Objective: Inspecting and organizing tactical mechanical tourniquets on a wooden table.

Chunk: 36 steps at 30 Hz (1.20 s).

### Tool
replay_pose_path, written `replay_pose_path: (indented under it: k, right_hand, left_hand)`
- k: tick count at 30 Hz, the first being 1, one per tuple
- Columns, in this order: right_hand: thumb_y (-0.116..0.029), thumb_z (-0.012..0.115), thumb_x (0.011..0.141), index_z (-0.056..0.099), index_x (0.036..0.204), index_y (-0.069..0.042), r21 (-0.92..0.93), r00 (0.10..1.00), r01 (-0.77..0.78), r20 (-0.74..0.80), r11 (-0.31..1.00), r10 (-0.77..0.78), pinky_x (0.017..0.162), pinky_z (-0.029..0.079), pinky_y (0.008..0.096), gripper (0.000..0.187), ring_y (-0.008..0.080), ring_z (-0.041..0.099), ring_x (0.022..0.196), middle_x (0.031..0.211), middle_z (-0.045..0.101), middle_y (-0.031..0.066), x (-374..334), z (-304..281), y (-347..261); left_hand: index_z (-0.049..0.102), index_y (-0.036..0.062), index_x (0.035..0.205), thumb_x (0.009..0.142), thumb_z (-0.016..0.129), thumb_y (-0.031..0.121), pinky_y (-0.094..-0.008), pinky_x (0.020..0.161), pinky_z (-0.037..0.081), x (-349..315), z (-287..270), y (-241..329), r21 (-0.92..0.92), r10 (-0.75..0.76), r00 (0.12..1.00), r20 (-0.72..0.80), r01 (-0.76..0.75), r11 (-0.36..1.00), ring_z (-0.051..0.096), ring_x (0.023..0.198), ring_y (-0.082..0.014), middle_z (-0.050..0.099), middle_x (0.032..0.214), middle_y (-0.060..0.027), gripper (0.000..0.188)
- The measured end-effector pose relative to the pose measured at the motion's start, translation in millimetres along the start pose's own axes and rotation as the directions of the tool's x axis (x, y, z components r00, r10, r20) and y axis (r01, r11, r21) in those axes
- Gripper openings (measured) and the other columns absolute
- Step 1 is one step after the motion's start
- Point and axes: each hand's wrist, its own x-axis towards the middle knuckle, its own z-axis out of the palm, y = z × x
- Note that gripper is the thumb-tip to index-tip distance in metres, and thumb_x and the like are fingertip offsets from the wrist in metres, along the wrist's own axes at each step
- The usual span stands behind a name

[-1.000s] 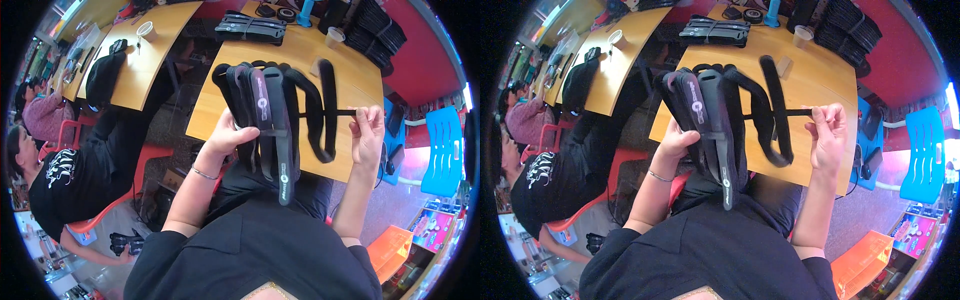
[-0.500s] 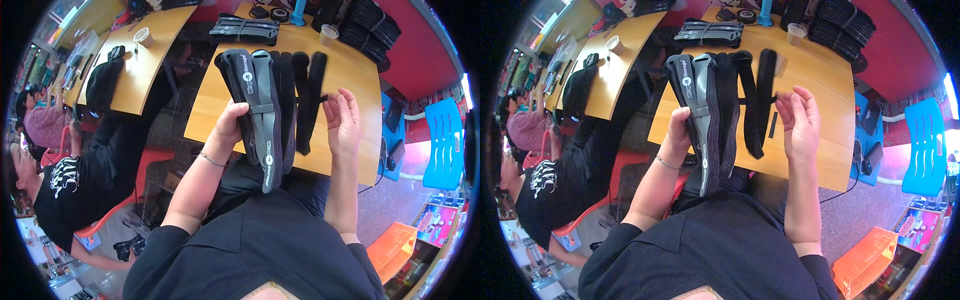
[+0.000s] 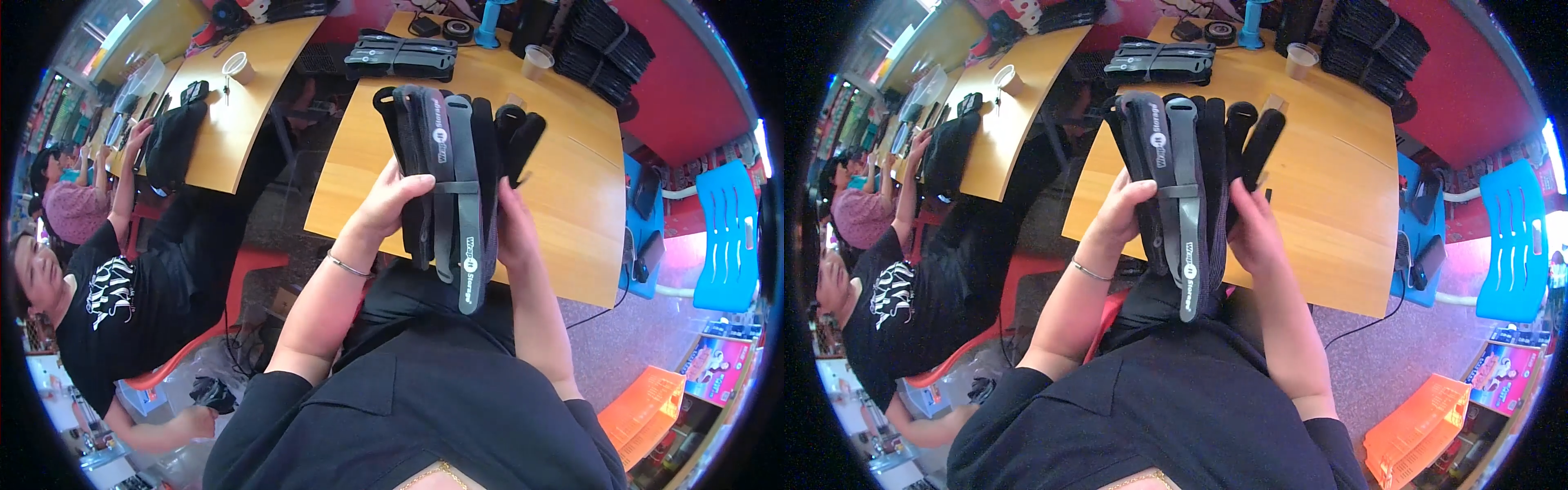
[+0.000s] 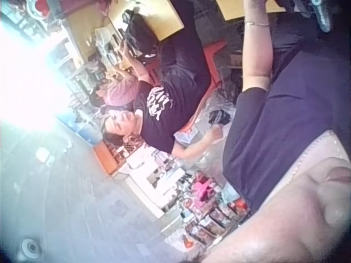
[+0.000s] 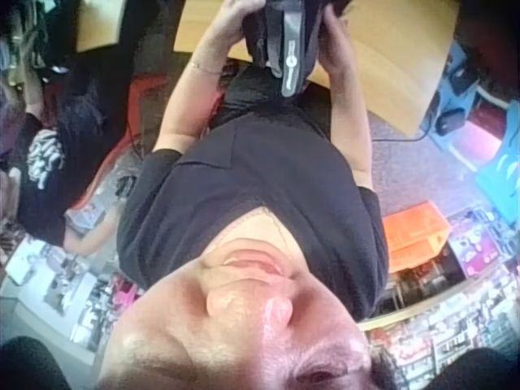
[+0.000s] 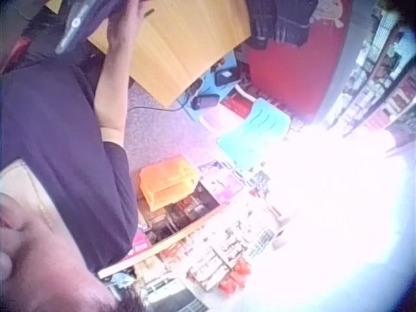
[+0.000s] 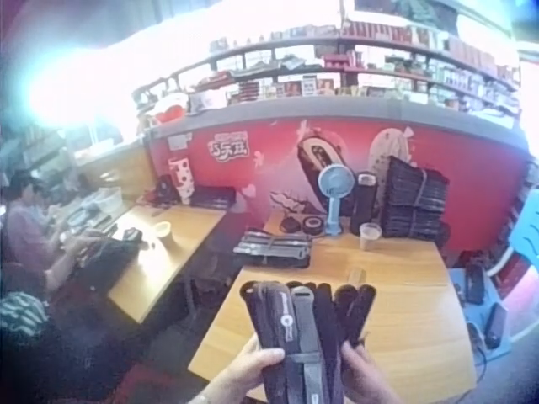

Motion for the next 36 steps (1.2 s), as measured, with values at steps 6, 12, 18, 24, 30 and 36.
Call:
replay_pose_path:
  k: [6,12,18,24,30,36]
  right_hand:
    - [-0.026,0.057,0.096,0.057,0.118,-0.005,-0.219,0.967,0.192,-0.124,0.957,-0.223,0.087,0.050,0.0333,0.030,0.0172,0.062,0.096,0.107,0.066,0.0055,-4.1,30.0,-15.4]
    - [-0.010,0.073,0.084,0.055,0.116,-0.001,-0.535,0.918,0.316,-0.038,0.784,-0.396,0.086,0.048,0.0292,0.037,0.0149,0.061,0.094,0.106,0.064,0.0067,-10.5,45.8,-5.6]
    - [-0.004,0.074,0.080,0.058,0.112,-0.002,-0.590,0.894,0.288,-0.117,0.754,-0.433,0.087,0.048,0.0298,0.035,0.0157,0.061,0.093,0.102,0.064,0.0053,-12.7,40.6,-1.2]
    - [0.005,0.070,0.080,0.062,0.097,-0.004,-0.495,0.827,0.380,-0.197,0.781,-0.527,0.080,0.047,0.0268,0.021,0.0127,0.059,0.086,0.090,0.061,0.0022,-14.9,44.2,-8.3]
    - [0.005,0.070,0.079,0.063,0.101,-0.004,-0.536,0.825,0.382,-0.170,0.753,-0.540,0.084,0.047,0.0289,0.025,0.0156,0.060,0.089,0.095,0.063,0.0027,-10.1,35.1,-12.0]
    - [0.005,0.068,0.081,0.060,0.110,-0.005,-0.478,0.847,0.382,-0.161,0.791,-0.506,0.088,0.049,0.0317,0.032,0.0163,0.061,0.095,0.104,0.063,0.0048,-12.6,-6.9,-29.9]
  left_hand:
    - [0.028,0.0019,0.143,0.085,0.070,0.019,-0.0350,0.101,0.040,-0.9,2.8,-4.9,0.259,0.115,0.990,-0.086,-0.089,0.962,0.050,0.114,-0.0195,0.052,0.124,-0.0115,0.073]
    - [0.018,0.0036,0.147,0.072,0.082,0.021,-0.0383,0.102,0.040,-4.0,22.3,-23.0,0.375,0.242,0.963,-0.117,-0.183,0.909,0.045,0.125,-0.0223,0.045,0.134,-0.0132,0.100]
    - [0.007,0.0017,0.149,0.062,0.088,0.035,-0.0421,0.107,0.033,-16.9,32.8,-11.5,0.717,0.451,0.879,-0.156,-0.214,0.664,0.035,0.129,-0.0313,0.030,0.136,-0.0206,0.124]
    - [0.010,0.0106,0.151,0.077,0.076,0.008,-0.0363,0.105,0.038,-20.5,27.4,-5.9,0.301,0.387,0.915,-0.114,-0.339,0.891,0.036,0.133,-0.0215,0.033,0.144,-0.0128,0.099]
    - [0.012,0.0057,0.149,0.076,0.077,0.008,-0.0353,0.106,0.036,-22.0,14.3,-6.2,0.201,0.321,0.938,-0.133,-0.292,0.935,0.043,0.127,-0.0213,0.045,0.137,-0.0124,0.098]
    - [0.027,0.0043,0.147,0.071,0.075,0.007,-0.0314,0.102,0.039,-17.7,7.5,-11.3,0.052,0.319,0.947,-0.044,-0.316,0.947,0.049,0.119,-0.0149,0.052,0.130,-0.0068,0.089]
